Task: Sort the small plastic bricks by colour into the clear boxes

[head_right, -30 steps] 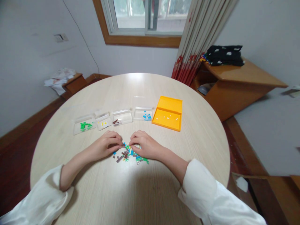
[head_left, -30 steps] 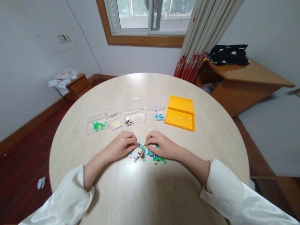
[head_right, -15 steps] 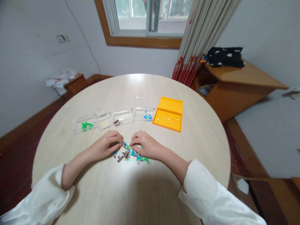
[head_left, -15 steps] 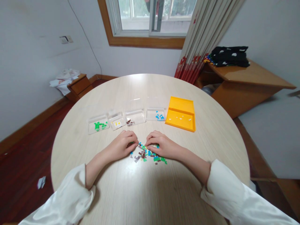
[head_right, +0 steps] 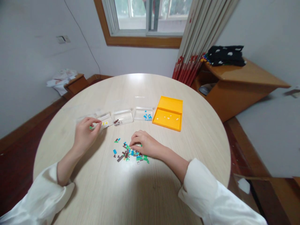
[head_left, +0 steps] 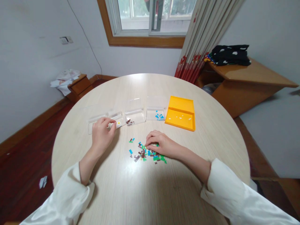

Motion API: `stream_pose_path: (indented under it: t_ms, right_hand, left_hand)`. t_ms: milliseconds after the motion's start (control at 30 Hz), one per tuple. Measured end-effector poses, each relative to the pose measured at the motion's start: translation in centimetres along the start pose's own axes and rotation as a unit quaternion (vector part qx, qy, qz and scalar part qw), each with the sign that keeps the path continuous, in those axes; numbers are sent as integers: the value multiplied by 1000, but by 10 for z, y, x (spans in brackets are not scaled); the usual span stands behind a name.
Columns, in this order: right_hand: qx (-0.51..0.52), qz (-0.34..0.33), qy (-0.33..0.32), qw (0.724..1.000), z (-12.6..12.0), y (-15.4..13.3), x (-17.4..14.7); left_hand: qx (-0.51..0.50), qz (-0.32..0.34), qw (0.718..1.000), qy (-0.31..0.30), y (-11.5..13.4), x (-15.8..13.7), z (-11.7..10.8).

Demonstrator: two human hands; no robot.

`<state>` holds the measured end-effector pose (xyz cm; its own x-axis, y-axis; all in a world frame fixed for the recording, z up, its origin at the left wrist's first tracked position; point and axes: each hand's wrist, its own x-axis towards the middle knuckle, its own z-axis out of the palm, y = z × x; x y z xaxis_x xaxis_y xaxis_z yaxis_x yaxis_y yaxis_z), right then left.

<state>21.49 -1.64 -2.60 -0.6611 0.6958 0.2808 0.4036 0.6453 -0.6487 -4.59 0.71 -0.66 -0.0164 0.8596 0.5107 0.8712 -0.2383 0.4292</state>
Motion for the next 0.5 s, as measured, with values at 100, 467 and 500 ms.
stream_pose_path:
  t_ms: [100, 467, 500]
  right_hand:
    - [4, 5, 2, 1000, 0, -1, 0]
    - [2, 23, -6, 1000, -2, -5, -1]
    - [1, 26, -8, 1000, -2, -5, 0]
  left_hand:
    - [38, -14, 999, 4, -5, 1, 0]
    - [75, -24, 997, -1, -8, 2, 0]
    - [77, -26, 997, -2, -8, 2, -1]
